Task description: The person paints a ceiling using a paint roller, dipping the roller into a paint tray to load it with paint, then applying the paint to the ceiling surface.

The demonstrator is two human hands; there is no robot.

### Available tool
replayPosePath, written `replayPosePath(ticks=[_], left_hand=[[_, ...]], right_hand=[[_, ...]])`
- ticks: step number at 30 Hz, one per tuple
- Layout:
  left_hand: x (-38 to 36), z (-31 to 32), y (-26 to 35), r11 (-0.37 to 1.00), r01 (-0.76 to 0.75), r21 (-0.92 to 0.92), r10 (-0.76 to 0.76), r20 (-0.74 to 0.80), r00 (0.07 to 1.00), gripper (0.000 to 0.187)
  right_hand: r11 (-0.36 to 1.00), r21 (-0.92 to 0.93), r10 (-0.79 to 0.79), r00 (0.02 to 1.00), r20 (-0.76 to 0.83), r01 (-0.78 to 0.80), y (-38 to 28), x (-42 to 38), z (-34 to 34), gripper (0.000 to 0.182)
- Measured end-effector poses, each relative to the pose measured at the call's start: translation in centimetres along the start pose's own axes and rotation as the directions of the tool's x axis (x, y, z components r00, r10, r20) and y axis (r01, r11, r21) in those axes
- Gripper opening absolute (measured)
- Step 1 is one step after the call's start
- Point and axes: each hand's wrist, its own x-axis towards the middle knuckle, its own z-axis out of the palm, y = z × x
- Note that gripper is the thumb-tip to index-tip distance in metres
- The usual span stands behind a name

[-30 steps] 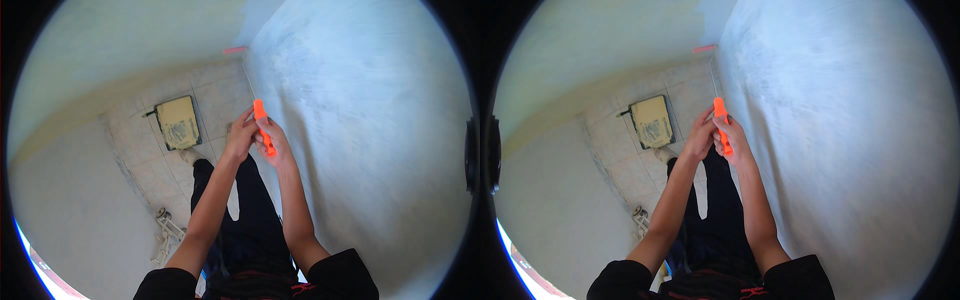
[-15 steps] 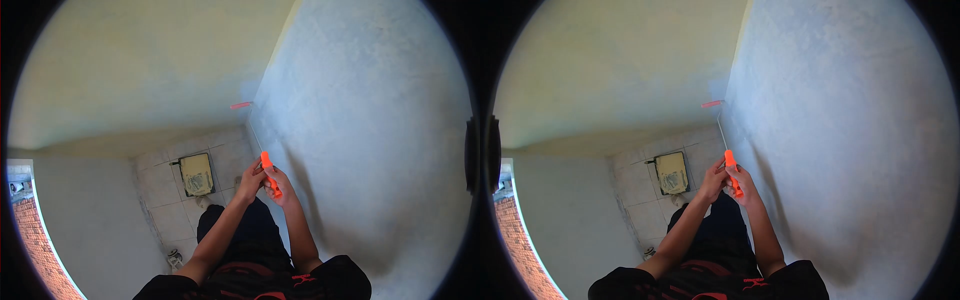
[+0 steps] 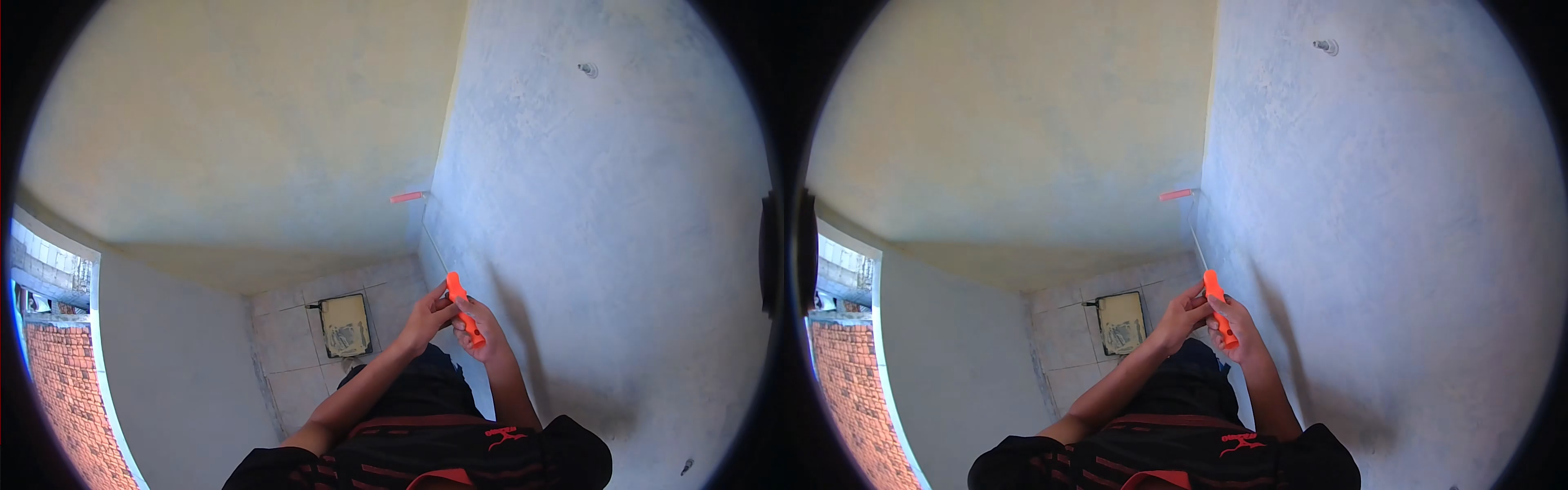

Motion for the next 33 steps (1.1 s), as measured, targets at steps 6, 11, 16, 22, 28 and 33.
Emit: replayPosePath(ticks=[6, 11, 16, 22, 28, 33], left_hand=[[0.2, 0.1, 2.2, 0.999, -0.033, 0.020, 0.032, 0.031, 0.999, 0.066], [0.5, -0.8, 2.2, 0.990, -0.115, 0.080, 0.108, 0.089, 0.990, 0.072], [0.5, -0.7, 2.6, 0.985, -0.125, 0.123, 0.111, 0.118, 0.987, 0.076], [0.6, -1.0, 3.0, 0.990, -0.030, 0.140, 0.007, 0.164, 0.986, 0.079], [0.7, -3.3, 0.5, 0.989, 0.049, 0.140, -0.064, 0.102, 0.993, 0.069], [4.5, -9.0, -4.0, 0.986, 0.164, 0.028, -0.162, -0.078, 0.984, 0.045]], right_hand=[[1.000, 0.000, 0.013, 1.000, -0.005, -0.013, -2.0, -0.5, 1.8, 0.035], [1.000, 0.026, -0.012, 1.000, 0.021, 0.012, -2.0, -0.4, 2.4, 0.038], [1.000, 0.006, 0.011, 0.999, 0.040, -0.011, -2.1, -0.2, 1.2, 0.037], [0.998, 0.038, 0.057, 0.998, 0.031, -0.059, -1.9, 0.4, 0.2, 0.038], [0.986, 0.024, 0.167, 0.986, -0.010, -0.167, 0.3, 3.1, -0.8, 0.040], [0.966, -0.001, 0.259, 0.965, -0.053, -0.259, 4.8, 12.9, -3.7, 0.048]])
